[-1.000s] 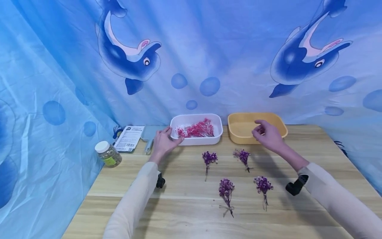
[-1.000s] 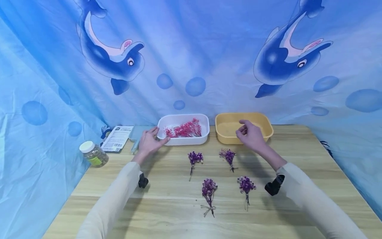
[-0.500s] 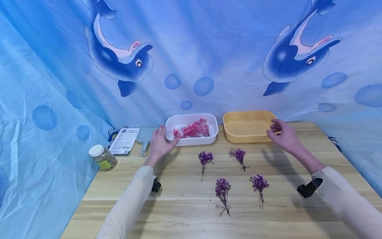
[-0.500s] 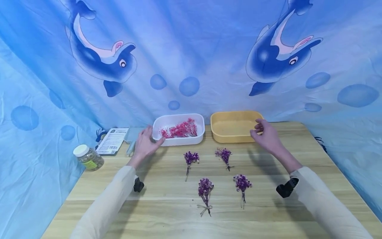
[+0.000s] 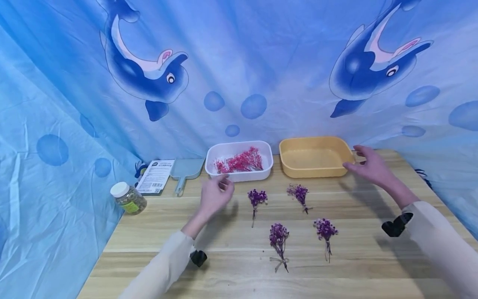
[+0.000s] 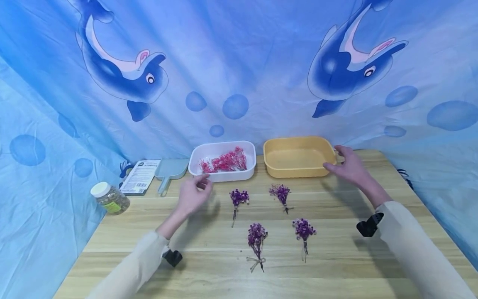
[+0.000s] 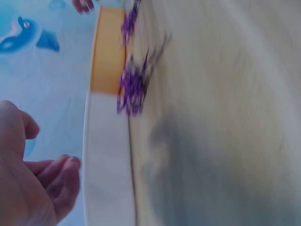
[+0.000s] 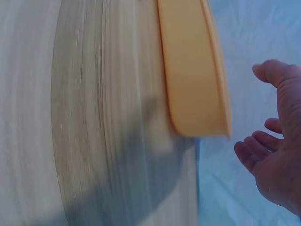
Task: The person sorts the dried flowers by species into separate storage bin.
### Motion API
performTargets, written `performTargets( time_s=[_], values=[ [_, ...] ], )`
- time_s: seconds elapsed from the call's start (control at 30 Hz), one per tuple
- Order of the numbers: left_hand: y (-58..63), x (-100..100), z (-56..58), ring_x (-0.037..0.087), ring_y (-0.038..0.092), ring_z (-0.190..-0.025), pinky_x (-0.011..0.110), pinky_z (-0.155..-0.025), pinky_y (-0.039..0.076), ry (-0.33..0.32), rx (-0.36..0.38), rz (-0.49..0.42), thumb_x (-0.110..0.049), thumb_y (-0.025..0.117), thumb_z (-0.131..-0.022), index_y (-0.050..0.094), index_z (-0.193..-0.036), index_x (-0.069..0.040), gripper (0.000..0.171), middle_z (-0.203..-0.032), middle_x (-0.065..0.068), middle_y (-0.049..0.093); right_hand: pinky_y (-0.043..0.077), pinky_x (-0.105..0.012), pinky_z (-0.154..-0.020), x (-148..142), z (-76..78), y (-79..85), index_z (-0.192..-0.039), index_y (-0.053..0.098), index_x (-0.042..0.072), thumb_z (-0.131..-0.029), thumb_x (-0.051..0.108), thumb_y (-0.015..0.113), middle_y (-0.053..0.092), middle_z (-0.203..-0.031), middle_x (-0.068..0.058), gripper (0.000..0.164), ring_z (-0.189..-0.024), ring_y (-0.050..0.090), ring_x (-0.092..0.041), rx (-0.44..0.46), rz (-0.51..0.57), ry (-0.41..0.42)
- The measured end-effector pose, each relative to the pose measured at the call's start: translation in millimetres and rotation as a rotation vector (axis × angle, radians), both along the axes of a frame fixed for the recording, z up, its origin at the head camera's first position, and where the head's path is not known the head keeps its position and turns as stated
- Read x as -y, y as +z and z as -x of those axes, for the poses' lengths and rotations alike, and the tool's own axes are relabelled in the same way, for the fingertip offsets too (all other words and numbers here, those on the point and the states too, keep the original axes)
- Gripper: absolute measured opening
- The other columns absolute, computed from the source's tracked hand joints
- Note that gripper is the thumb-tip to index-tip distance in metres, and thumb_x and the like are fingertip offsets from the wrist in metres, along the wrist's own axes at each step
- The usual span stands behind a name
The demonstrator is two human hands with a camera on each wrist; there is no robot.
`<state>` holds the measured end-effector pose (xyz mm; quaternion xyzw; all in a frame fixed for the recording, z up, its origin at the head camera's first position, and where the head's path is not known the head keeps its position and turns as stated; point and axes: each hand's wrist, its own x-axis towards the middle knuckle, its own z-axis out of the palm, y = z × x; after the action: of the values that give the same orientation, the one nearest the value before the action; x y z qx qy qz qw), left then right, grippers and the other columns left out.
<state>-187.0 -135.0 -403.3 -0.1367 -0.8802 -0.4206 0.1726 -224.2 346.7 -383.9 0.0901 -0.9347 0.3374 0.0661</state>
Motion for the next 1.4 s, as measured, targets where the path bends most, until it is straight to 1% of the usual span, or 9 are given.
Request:
performTargets(
  time_s=[0.17, 0.27, 0.33, 0.47, 0.6, 0.8, 1.07, 1.17, 1.4],
  values=[
    [-6.6, -12.6, -15.1, 0.026, 0.068, -0.086, 0.034, -0.072, 0.058, -0.066, 0.327, 0.026, -0.019, 0.071, -0.089, 0.054, -0.135, 0.009, 0.056, -0.104, 0.015, 0.069, 0.034, -0.070, -0.101, -6.4, 11.3, -6.0, -0.148, 0.020, -0.019, -0.090, 0.041, 0.074, 0.029, -0.144, -0.045, 0.099, -0.127, 0.035, -0.060, 0.075, -0.047, 0.012],
    [-13.9, -18.6, -18.3, 0.030, 0.066, -0.096, 0.040, -0.082, 0.057, -0.091, 0.444, 0.076, -0.026, 0.073, -0.090, 0.045, -0.143, 0.008, 0.069, -0.112, 0.017, 0.066, 0.030, -0.069, -0.103, -8.4, 16.9, -12.1, -0.148, 0.018, -0.019, -0.089, 0.044, 0.075, 0.029, -0.144, -0.045, 0.103, -0.129, 0.034, -0.060, 0.118, -0.034, 0.028],
    [-19.3, -22.7, -19.7, 0.027, 0.065, -0.093, 0.041, -0.084, 0.056, -0.103, 0.473, 0.109, -0.028, 0.075, -0.089, 0.042, -0.145, 0.008, 0.074, -0.110, 0.015, 0.066, 0.030, -0.069, -0.104, -9.3, 19.9, -18.1, -0.149, 0.016, -0.018, -0.088, 0.044, 0.076, 0.029, -0.144, -0.045, 0.105, -0.129, 0.033, -0.060, 0.140, -0.014, 0.030],
    [-25.6, -31.6, -22.5, 0.016, 0.061, -0.076, 0.035, -0.075, 0.055, -0.119, 0.495, 0.164, -0.031, 0.076, -0.088, 0.037, -0.148, 0.009, 0.081, -0.095, 0.004, 0.065, 0.030, -0.069, -0.104, -11.0, 24.3, -30.0, -0.152, 0.005, -0.015, -0.087, 0.048, 0.075, 0.024, -0.145, -0.047, 0.114, -0.129, 0.032, -0.061, 0.180, 0.001, 0.003],
    [-29.2, -39.3, -24.0, 0.016, 0.058, -0.068, 0.032, -0.067, 0.052, -0.120, 0.504, 0.181, -0.032, 0.078, -0.085, 0.036, -0.148, 0.008, 0.086, -0.084, 0.001, 0.061, 0.025, -0.069, -0.106, -11.4, 26.9, -36.6, -0.151, -0.006, -0.014, -0.087, 0.052, 0.074, 0.015, -0.147, -0.048, 0.121, -0.131, 0.027, -0.063, 0.218, 0.008, -0.021],
    [-33.6, -47.3, -22.1, 0.016, 0.056, -0.068, 0.032, -0.066, 0.051, -0.080, 0.482, 0.225, -0.037, 0.081, -0.081, 0.039, -0.147, 0.006, 0.090, -0.084, 0.000, 0.059, 0.022, -0.070, -0.107, -9.4, 28.7, -38.9, -0.153, -0.009, -0.009, -0.088, 0.053, 0.072, 0.012, -0.149, -0.047, 0.121, -0.133, 0.023, -0.063, 0.219, 0.031, -0.029],
    [-34.5, -57.2, -16.0, 0.018, 0.054, -0.069, 0.031, -0.061, 0.050, -0.048, 0.448, 0.264, -0.030, 0.083, -0.080, 0.042, -0.144, 0.007, 0.085, -0.088, 0.004, 0.059, 0.021, -0.069, -0.108, -8.3, 34.3, -38.7, -0.153, -0.008, -0.009, -0.089, 0.052, 0.072, 0.011, -0.150, -0.046, 0.119, -0.134, 0.022, -0.063, 0.209, 0.063, -0.030],
    [-33.9, -60.4, -13.8, 0.020, 0.056, -0.073, 0.033, -0.064, 0.052, -0.028, 0.444, 0.263, -0.028, 0.084, -0.079, 0.042, -0.144, 0.007, 0.084, -0.090, 0.005, 0.059, 0.023, -0.068, -0.108, -8.8, 35.3, -38.2, -0.153, -0.007, -0.010, -0.089, 0.050, 0.072, 0.013, -0.149, -0.047, 0.118, -0.133, 0.025, -0.062, 0.201, 0.077, -0.020],
    [-36.0, -64.4, -12.2, 0.028, 0.059, -0.092, 0.044, -0.083, 0.054, -0.008, 0.416, 0.261, -0.027, 0.086, -0.077, 0.043, -0.146, 0.004, 0.086, -0.101, 0.010, 0.062, 0.024, -0.067, -0.108, -9.6, 35.3, -38.9, -0.153, -0.007, -0.010, -0.088, 0.049, 0.074, 0.013, -0.150, -0.047, 0.119, -0.133, 0.025, -0.062, 0.207, 0.087, -0.023]
  ],
)
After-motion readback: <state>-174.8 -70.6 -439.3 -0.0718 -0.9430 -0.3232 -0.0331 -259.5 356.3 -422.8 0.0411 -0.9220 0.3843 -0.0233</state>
